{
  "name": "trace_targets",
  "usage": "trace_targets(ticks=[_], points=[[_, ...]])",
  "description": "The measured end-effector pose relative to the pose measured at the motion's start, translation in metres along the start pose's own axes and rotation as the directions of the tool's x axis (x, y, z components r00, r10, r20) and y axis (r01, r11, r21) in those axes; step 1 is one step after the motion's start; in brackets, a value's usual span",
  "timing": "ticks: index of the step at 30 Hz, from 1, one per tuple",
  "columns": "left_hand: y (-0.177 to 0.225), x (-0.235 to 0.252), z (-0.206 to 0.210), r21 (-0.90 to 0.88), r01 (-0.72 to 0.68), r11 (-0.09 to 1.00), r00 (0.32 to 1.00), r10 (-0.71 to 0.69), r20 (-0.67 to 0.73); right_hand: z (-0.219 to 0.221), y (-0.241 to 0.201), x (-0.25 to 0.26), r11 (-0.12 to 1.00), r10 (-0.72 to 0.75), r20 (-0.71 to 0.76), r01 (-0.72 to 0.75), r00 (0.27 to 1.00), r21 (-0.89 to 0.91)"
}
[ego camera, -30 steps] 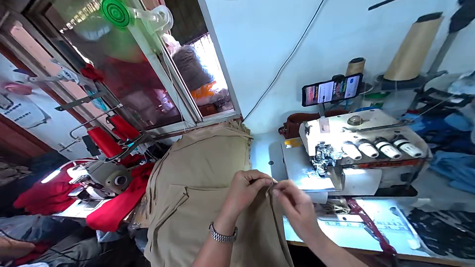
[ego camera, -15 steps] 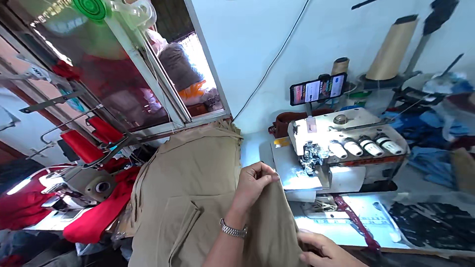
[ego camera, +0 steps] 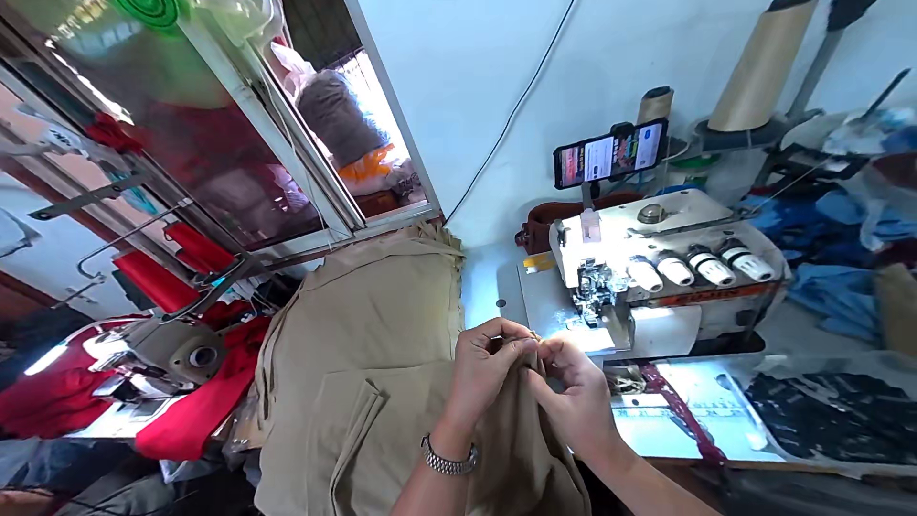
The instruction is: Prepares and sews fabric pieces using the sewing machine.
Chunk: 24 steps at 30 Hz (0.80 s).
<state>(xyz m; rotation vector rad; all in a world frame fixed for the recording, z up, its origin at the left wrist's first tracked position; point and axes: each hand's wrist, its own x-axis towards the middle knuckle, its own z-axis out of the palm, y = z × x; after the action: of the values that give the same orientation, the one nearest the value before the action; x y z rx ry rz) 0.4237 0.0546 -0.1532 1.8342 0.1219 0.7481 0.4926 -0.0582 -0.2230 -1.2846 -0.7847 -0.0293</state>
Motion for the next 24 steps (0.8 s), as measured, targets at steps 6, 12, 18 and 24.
trace_targets(ticks=[6, 12, 18, 24], points=[[0.005, 0.002, -0.002, 0.047, -0.092, 0.995, 0.994, 0.094, -0.054, -0.016, 0.015, -0.024, 0.99, 0.023, 0.135, -0.004, 0.991, -0.144], [0.001, 0.001, 0.006, 0.025, -0.053, 0.998, 0.999, 0.053, -0.011, -0.019, 0.004, -0.01, 0.992, 0.062, 0.052, -0.055, 0.997, -0.118], [-0.015, 0.013, 0.005, 0.091, 0.013, 0.996, 1.0, -0.011, -0.029, -0.032, 0.034, -0.041, 0.984, 0.05, -0.008, -0.051, 0.999, -0.169], [-0.043, 0.03, 0.051, -0.016, -0.01, 1.0, 0.999, 0.011, 0.053, -0.073, 0.007, -0.05, 0.982, 0.135, -0.141, -0.151, 0.981, -0.114]])
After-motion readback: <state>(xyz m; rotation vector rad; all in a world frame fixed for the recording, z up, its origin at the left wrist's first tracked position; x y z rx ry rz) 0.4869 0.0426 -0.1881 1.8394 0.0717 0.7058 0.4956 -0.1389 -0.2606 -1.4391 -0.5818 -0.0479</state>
